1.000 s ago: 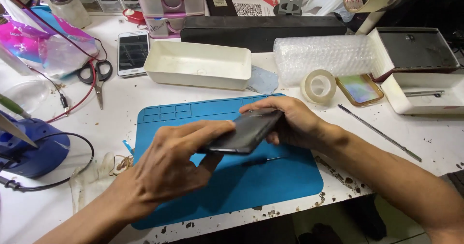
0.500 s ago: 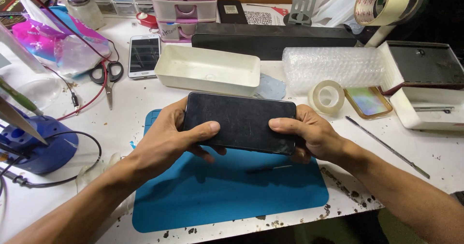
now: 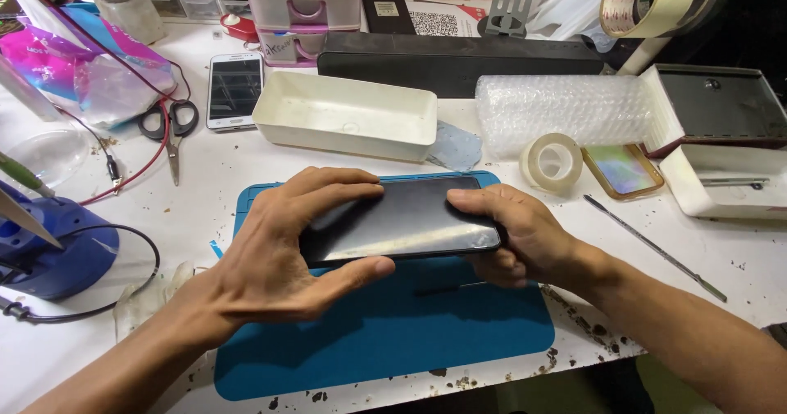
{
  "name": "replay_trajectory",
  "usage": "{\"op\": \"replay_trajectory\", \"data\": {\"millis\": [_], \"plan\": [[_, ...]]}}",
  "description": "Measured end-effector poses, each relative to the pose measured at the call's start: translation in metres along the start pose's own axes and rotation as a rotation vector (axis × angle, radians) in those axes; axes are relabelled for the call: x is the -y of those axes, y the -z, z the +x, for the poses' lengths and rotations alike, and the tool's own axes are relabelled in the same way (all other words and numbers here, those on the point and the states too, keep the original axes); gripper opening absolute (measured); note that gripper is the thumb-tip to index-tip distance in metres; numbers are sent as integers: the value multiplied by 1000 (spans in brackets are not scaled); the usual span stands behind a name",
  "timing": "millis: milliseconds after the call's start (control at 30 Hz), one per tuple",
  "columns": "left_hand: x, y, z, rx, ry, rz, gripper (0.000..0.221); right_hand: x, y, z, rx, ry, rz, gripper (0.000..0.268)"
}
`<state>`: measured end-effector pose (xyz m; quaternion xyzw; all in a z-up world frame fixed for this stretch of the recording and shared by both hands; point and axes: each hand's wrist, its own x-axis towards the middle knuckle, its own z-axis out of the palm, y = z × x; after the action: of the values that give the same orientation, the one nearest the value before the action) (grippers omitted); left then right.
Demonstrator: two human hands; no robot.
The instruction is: The person is reassembling a mobile phone by carefully aligning the internal body with the screen and frame, then applying pressure around the edges to snap the components back together.
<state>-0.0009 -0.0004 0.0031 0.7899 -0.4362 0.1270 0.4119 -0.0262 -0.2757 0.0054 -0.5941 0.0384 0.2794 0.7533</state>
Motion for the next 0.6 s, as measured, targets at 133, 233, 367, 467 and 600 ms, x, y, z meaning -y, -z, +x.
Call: {"op": "replay_trajectory", "data": {"millis": [133,233,367,467,600], "plan": [[-9,2,2,-42,66,-71,50,14,-8,-13,-223,189,-742,69],[-11,1,3,-25,112,-99,46,15,-9,-21,-99,490,-933,103],[-13,-2,2,7,173,-95,48,5,-16,-18,5,879,-1069,48],[-13,-3,4,14,157,-97,44,0,-15,-16,-32,856,-1033,47],[-12,-8,2,25,203,-98,45,-7,-17,-12,-84,862,-1019,41]]}}
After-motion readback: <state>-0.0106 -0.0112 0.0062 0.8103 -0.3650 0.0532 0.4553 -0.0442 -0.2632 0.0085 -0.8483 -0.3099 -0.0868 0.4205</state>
